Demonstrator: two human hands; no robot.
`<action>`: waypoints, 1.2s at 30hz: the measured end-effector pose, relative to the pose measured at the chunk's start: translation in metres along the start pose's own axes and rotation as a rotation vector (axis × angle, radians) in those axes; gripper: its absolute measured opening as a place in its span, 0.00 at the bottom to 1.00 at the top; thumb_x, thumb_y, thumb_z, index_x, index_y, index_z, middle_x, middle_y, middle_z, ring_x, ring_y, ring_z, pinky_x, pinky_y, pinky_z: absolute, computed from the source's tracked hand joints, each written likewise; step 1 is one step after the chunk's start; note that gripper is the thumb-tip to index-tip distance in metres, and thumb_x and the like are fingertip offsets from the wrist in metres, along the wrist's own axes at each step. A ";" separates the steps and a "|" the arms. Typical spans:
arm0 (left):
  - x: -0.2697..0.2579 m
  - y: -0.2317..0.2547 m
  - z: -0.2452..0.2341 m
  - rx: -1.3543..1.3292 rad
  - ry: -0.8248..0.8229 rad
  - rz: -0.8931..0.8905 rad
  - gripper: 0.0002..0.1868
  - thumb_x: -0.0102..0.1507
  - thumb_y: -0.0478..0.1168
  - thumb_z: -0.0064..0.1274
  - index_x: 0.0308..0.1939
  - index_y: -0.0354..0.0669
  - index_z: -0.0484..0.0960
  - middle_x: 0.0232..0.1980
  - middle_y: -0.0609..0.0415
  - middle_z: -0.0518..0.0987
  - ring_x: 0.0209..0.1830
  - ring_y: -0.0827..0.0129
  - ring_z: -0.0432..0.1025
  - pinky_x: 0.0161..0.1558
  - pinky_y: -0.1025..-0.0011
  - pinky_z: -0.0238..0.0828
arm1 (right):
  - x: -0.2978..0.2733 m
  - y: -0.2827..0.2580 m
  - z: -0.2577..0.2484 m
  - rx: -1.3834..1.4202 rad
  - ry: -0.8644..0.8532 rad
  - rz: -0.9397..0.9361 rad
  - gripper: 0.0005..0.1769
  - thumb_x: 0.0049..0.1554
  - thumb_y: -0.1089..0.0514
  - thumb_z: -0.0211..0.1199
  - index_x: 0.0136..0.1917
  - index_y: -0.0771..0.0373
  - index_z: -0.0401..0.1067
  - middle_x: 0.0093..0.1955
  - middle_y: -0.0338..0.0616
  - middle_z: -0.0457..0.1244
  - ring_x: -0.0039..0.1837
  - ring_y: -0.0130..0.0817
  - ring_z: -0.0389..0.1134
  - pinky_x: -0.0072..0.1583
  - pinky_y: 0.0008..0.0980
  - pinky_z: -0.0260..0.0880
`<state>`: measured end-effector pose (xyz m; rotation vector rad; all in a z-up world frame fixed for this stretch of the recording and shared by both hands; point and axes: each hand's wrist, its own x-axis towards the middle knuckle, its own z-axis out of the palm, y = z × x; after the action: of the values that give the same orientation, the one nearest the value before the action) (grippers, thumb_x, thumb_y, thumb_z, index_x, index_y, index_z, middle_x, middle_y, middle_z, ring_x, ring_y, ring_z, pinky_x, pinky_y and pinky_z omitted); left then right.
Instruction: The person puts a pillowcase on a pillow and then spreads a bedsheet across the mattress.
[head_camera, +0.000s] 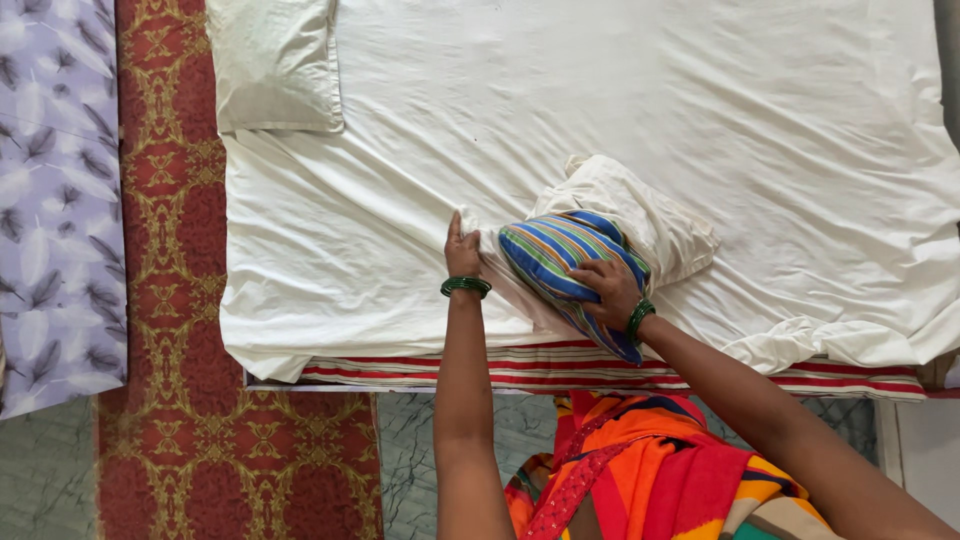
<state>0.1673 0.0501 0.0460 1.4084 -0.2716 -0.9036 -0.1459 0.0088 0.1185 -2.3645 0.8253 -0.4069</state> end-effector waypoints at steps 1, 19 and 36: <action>0.001 0.007 0.003 0.049 -0.026 0.070 0.33 0.63 0.25 0.47 0.74 0.43 0.67 0.55 0.53 0.80 0.39 0.79 0.73 0.40 0.78 0.73 | 0.000 0.000 0.002 -0.001 0.003 0.000 0.36 0.41 0.58 0.72 0.65 0.47 0.72 0.66 0.43 0.64 0.66 0.46 0.63 0.68 0.49 0.63; -0.206 -0.009 0.083 1.030 -0.434 -0.256 0.30 0.60 0.49 0.58 0.62 0.37 0.73 0.44 0.37 0.83 0.43 0.46 0.80 0.49 0.54 0.76 | 0.053 0.024 -0.005 0.162 0.423 0.209 0.25 0.48 0.63 0.68 0.61 0.59 0.71 0.57 0.51 0.66 0.62 0.52 0.66 0.65 0.47 0.64; -0.155 0.040 0.033 -0.075 -0.361 -0.097 0.18 0.67 0.36 0.56 0.57 0.28 0.77 0.54 0.48 0.80 0.54 0.64 0.76 0.53 0.60 0.77 | 0.021 0.085 0.060 0.528 -0.268 0.556 0.23 0.62 0.54 0.60 0.70 0.57 0.71 0.68 0.47 0.67 0.67 0.36 0.70 0.69 0.37 0.67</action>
<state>0.0595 0.1271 0.1418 1.1916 -0.4393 -1.2366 -0.1414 -0.0323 0.0212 -1.5798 1.0453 -0.0559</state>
